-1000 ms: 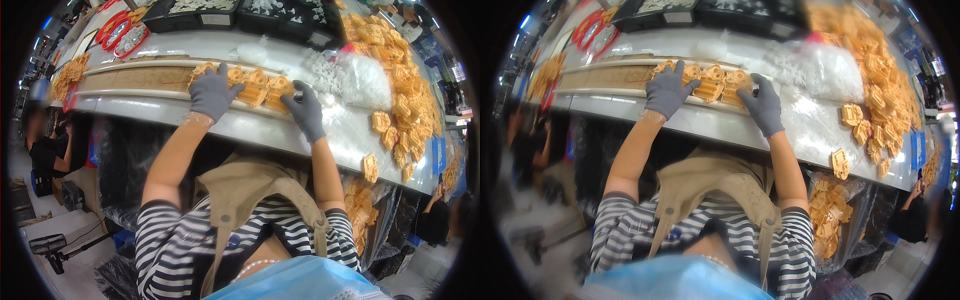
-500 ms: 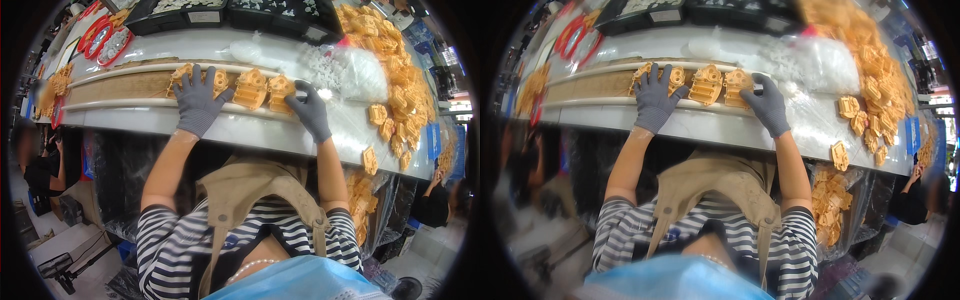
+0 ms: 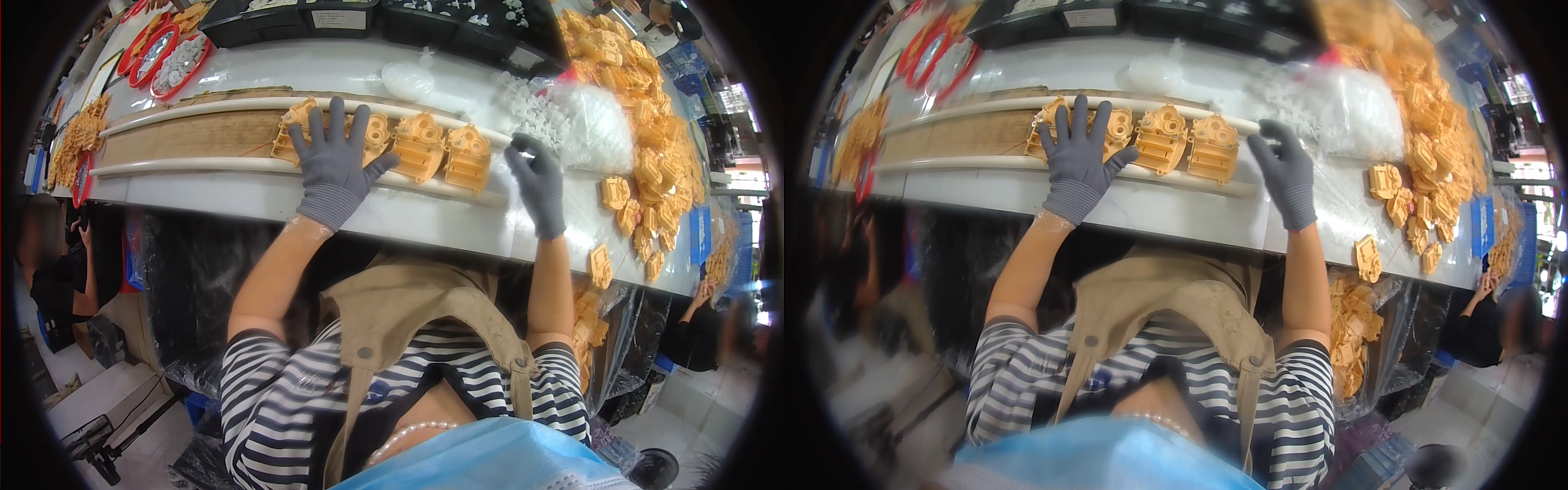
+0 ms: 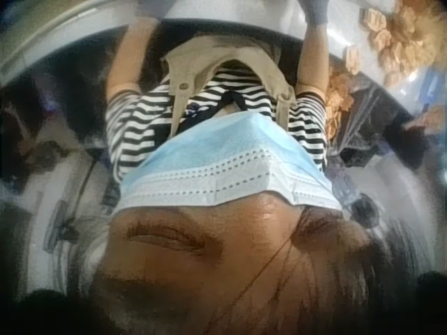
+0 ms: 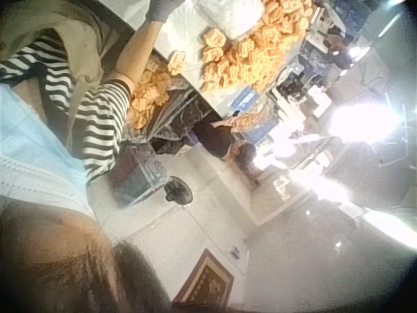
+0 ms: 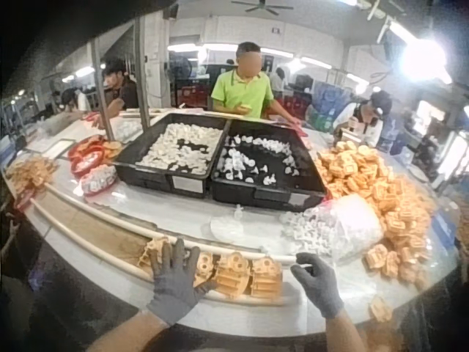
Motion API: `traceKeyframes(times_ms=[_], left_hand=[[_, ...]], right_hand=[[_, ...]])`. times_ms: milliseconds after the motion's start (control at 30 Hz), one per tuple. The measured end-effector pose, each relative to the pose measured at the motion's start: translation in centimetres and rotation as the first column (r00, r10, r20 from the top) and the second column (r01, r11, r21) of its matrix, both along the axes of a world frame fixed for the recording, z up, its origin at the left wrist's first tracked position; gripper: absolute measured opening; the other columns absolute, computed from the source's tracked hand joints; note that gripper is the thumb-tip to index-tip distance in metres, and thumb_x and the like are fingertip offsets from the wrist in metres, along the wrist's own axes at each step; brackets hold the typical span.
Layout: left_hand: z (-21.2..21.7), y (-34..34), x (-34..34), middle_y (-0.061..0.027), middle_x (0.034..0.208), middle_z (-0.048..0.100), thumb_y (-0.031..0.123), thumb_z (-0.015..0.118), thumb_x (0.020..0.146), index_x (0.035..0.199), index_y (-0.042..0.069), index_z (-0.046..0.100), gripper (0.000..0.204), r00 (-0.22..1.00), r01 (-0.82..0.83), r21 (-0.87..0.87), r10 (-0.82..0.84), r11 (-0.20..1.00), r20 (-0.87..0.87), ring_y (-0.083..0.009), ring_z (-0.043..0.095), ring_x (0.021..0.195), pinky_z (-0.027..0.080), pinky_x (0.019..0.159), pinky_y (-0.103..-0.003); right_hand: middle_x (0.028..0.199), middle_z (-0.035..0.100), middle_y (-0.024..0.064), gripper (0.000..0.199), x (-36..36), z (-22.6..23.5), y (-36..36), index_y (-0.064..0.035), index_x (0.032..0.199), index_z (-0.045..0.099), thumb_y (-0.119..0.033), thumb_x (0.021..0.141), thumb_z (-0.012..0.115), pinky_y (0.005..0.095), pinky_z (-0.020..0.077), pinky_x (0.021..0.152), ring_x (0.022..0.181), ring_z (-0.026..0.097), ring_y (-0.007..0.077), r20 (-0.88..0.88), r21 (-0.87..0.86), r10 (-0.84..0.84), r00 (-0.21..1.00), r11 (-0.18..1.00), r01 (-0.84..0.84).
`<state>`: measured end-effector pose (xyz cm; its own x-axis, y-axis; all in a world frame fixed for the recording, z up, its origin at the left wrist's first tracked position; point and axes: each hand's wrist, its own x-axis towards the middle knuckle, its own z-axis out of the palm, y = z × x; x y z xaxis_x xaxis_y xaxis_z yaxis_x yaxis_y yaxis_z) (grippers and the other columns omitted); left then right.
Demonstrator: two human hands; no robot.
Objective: Manually assembling and organizing small plastic toy car components on a production line.
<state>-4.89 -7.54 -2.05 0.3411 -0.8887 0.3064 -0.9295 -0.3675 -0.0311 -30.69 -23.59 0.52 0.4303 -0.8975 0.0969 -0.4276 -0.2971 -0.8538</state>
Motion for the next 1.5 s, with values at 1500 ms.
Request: traceKeyframes(times_ms=[1500], left_hand=[[-1.4,3.2,6.9,-0.0184,0.11,0.052,0.065,0.054,0.079,0.138,0.016,0.035,0.08,0.916,-0.366,-0.06,0.348,0.929,-0.201,-0.0335,0.052,0.106,0.023,0.105,-0.056]], right_hand=[[0.083,0.067,0.0132,0.026,8.1,3.8,-7.7,-0.0022,0.098,0.066,-0.021,0.081,0.063,0.0325,0.0487,0.071,0.07,0.063,0.0234,-0.549,-0.009,0.378,0.746,0.889,-0.457]])
